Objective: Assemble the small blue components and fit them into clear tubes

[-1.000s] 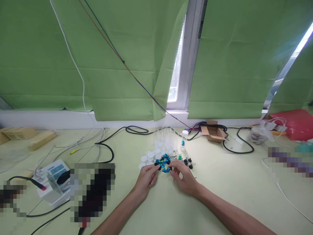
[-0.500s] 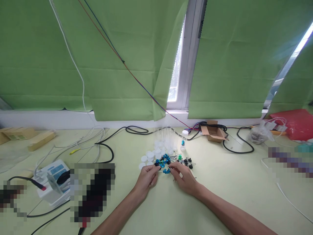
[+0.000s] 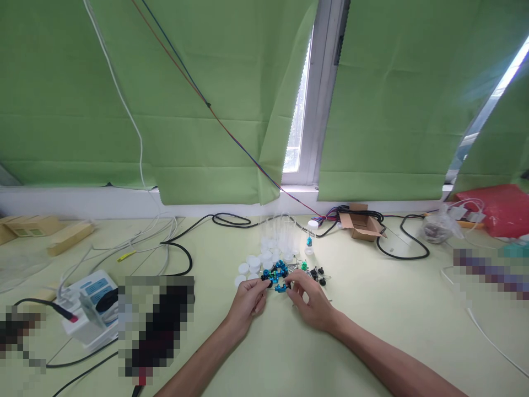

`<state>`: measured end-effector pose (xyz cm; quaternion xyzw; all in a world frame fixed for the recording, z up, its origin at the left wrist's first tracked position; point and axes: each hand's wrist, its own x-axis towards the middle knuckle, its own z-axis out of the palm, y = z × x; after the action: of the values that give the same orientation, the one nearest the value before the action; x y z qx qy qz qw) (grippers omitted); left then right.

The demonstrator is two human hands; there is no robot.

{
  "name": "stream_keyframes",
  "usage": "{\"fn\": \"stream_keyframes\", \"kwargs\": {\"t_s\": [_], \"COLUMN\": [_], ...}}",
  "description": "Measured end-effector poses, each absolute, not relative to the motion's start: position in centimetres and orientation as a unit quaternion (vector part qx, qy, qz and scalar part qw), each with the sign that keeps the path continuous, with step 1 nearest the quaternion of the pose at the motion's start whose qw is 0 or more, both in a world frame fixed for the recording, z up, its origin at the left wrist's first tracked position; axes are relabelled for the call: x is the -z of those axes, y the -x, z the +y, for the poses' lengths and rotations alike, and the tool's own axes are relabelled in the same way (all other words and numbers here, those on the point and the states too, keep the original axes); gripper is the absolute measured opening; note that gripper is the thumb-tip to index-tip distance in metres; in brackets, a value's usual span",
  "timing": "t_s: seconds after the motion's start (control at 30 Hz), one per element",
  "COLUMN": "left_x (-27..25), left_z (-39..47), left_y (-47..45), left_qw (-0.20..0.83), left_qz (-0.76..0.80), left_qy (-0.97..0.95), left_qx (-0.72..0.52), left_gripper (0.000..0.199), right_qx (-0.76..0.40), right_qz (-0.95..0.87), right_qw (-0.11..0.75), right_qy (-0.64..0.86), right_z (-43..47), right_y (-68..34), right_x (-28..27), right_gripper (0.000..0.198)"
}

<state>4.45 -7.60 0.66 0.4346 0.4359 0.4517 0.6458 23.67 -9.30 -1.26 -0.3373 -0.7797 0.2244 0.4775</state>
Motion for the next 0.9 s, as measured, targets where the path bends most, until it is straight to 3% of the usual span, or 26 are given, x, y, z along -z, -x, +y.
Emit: {"fn": "stream_keyframes", "kwargs": {"t_s": [0.9], "left_x": [-0.27], "left_z": [-7.55], "left_y": [-4.35], "left_qw": [0.652], "left_qz": [0.428], "left_qy": [-0.434], "left_qx": [-0.451], "left_gripper": [0.047], "right_qx": [-0.228], "right_qz": [-0.779], "right_qw": [0.477], "right_qy": [0.338], "right_z": [-9.32], "right_y": [-23.64], "right_x": [1.19], "right_gripper": [0.016]}}
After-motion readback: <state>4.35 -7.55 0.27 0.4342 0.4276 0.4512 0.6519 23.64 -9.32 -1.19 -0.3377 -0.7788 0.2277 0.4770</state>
